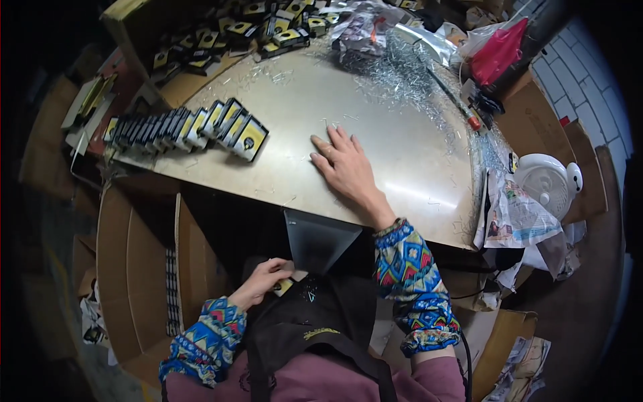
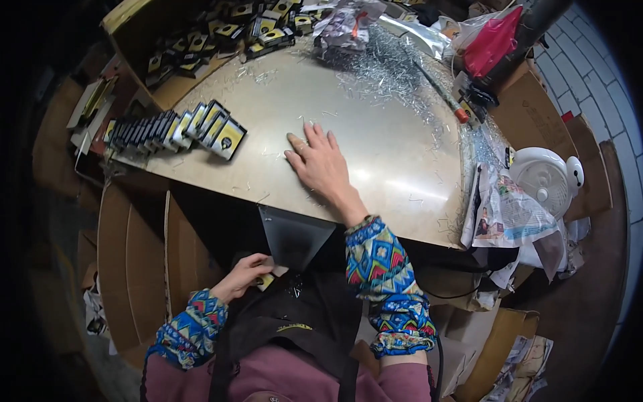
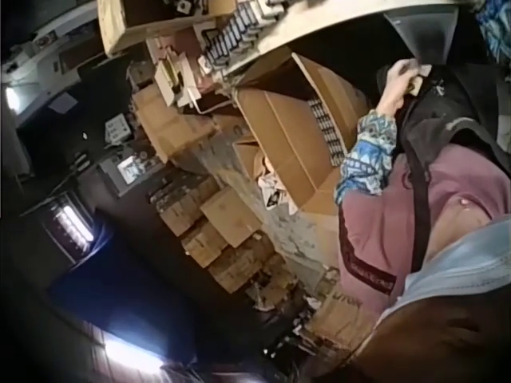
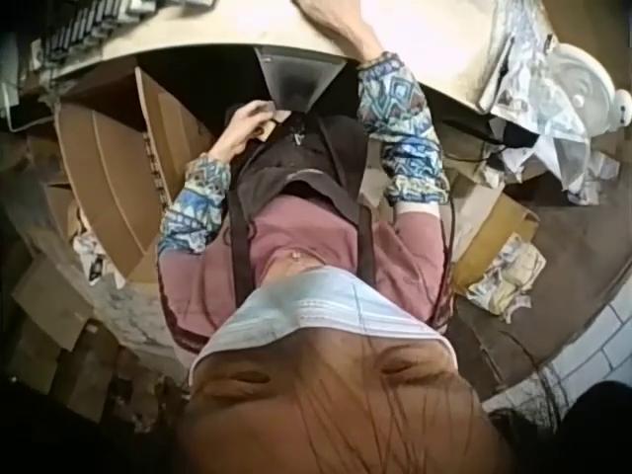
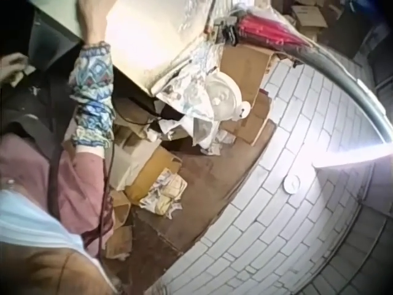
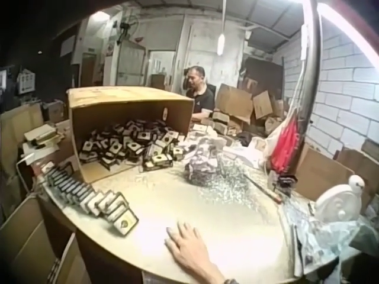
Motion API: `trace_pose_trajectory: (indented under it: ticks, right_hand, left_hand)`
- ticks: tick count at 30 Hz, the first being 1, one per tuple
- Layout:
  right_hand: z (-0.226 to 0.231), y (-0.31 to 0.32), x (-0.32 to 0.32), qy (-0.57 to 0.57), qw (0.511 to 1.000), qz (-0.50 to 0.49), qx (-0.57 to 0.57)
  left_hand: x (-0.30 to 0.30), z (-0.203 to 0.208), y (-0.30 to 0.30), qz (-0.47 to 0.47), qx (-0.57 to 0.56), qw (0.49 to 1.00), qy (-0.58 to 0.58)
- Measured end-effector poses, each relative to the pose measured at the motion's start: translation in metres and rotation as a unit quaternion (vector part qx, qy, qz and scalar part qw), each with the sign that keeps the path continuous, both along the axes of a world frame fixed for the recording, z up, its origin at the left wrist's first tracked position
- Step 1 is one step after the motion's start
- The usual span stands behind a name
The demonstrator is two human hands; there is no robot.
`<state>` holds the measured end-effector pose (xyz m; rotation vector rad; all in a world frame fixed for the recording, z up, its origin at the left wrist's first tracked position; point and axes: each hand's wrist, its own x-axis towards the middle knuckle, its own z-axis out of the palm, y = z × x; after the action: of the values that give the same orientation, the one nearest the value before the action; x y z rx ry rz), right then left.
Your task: Sorting and packaging small product boxes into larger shipping cartons on an industrial workbench.
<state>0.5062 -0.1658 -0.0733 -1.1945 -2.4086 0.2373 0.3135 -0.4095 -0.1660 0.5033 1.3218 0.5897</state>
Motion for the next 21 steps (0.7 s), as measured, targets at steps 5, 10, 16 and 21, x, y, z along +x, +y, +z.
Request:
trace_pose_trajectory:
  ticks: [5,10,16,21]
  right_hand:
    - [-0.007,-0.074,-0.023,0.032,0.999,-0.029,0.026]
    - [0.014,-0.14,-0.017,0.014,0.999,-0.048,0.011]
    - [0.053,-0.177,0.012,0.151,0.974,-0.035,-0.164]
    - [0.022,-0.178,0.028,0.153,0.976,-0.022,-0.151]
  left_hand:
    - [0.033,0.001,-0.01,0.038,0.027,0.997,-0.056]
    - [0.048,0.01,-0.017,0.151,0.018,0.978,-0.143]
    - [0.053,0.011,-0.026,0.177,0.032,0.974,-0.14]
    - [0.057,0.014,-0.034,-0.015,0.166,0.982,0.091]
